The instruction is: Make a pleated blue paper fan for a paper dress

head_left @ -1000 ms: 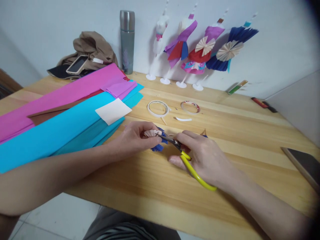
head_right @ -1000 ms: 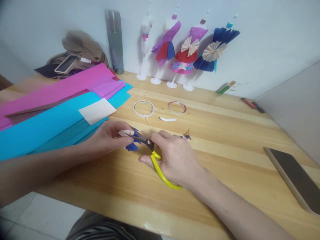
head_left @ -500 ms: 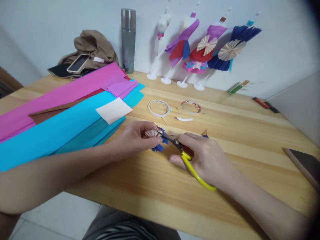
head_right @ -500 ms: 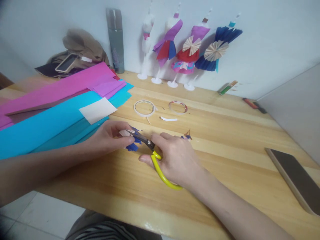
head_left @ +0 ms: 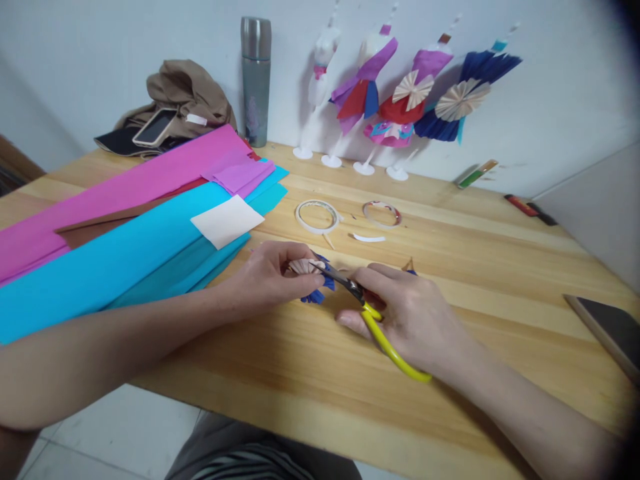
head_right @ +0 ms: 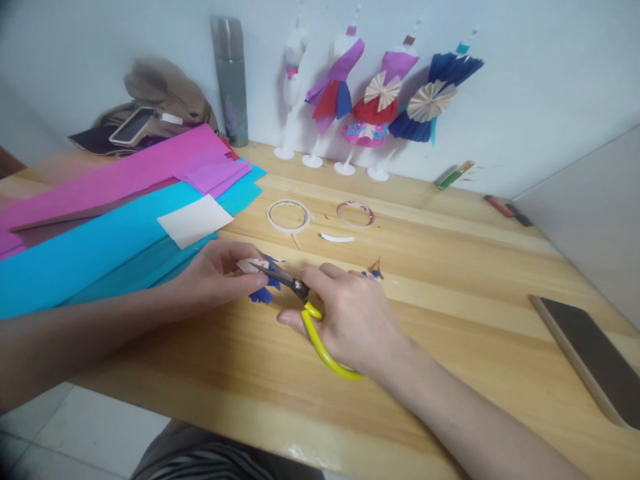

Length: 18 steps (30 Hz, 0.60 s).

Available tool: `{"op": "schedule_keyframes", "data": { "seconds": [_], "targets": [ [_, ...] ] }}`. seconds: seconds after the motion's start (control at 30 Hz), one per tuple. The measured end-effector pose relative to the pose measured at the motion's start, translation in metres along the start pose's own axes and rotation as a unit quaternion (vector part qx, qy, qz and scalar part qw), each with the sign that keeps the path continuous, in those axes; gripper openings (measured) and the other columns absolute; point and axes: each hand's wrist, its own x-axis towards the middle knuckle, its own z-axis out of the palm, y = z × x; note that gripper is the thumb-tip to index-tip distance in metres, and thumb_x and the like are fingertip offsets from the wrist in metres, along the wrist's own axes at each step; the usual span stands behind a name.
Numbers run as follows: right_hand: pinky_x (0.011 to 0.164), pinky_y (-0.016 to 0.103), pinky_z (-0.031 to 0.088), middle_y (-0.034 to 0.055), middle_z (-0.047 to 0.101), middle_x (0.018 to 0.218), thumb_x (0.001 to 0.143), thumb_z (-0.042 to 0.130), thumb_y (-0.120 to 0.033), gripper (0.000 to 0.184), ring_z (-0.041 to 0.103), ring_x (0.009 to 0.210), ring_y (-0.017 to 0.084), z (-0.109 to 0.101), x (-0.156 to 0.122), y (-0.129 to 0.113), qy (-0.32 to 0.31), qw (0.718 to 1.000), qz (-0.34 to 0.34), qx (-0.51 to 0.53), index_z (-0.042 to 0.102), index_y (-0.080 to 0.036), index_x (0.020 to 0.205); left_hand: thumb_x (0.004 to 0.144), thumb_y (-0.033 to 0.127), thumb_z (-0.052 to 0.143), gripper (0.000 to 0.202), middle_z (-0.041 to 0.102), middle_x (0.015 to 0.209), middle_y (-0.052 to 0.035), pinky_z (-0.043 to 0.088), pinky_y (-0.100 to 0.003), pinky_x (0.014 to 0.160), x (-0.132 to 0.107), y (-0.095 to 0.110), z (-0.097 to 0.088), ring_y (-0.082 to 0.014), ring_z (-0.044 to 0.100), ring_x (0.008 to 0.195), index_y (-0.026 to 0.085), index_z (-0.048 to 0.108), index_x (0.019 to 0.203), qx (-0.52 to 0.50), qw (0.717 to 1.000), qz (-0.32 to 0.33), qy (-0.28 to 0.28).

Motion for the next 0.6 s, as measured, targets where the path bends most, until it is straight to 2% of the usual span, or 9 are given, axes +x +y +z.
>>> {"op": "schedule_keyframes", "data": {
  "seconds": [0.2,0.37,0.5,0.6],
  "targets": [
    [0.051,0.026,0.029,0.0021,0.056,0.062,0.094,0.045,-0.062,0.055,0.046,0.048,0.014,-0.0003,-0.0007,-0.0001,-0.008,1.000,0.014,-0.001,0.069,-0.015,0.109,0.069,0.020,0.068,0.008,0.064,0.066,-0.0005,0.053,-0.022,0.061,-0.0001,0.0028,0.0006,-0.0118,0.061,0.064,0.013,0.068,0.071,-0.017,1.000,-0.001,-0.001],
    [0.051,0.027,0.028,0.0036,0.056,0.064,0.093,0.046,-0.063,0.054,0.047,0.048,0.014,0.0011,-0.0012,-0.0001,0.005,1.000,0.020,-0.016,0.070,-0.014,0.094,0.069,0.020,0.068,0.007,0.063,0.066,-0.0004,0.054,-0.023,0.062,-0.0003,0.0040,0.0011,-0.0124,0.061,0.064,0.013,0.067,0.069,-0.021,1.000,-0.005,0.000],
    [0.052,0.027,0.030,0.0032,0.056,0.065,0.093,0.046,-0.062,0.053,0.047,0.048,0.013,0.0023,-0.0011,-0.0001,0.016,0.999,0.010,-0.028,0.070,-0.014,0.101,0.069,0.022,0.068,0.009,0.065,0.069,-0.0016,0.056,-0.025,0.064,-0.0008,0.0031,0.0005,-0.0133,0.062,0.066,0.013,0.066,0.069,-0.024,1.000,-0.004,-0.004],
    [0.052,0.026,0.030,0.0033,0.056,0.065,0.094,0.044,-0.062,0.055,0.046,0.049,0.013,0.0028,-0.0016,0.0004,0.018,0.999,0.009,-0.038,0.070,-0.014,0.098,0.070,0.024,0.068,0.011,0.066,0.070,-0.0019,0.057,-0.026,0.065,-0.0011,0.0024,-0.0005,-0.0140,0.064,0.067,0.013,0.068,0.073,-0.031,0.999,-0.005,-0.013]
  ]
}}
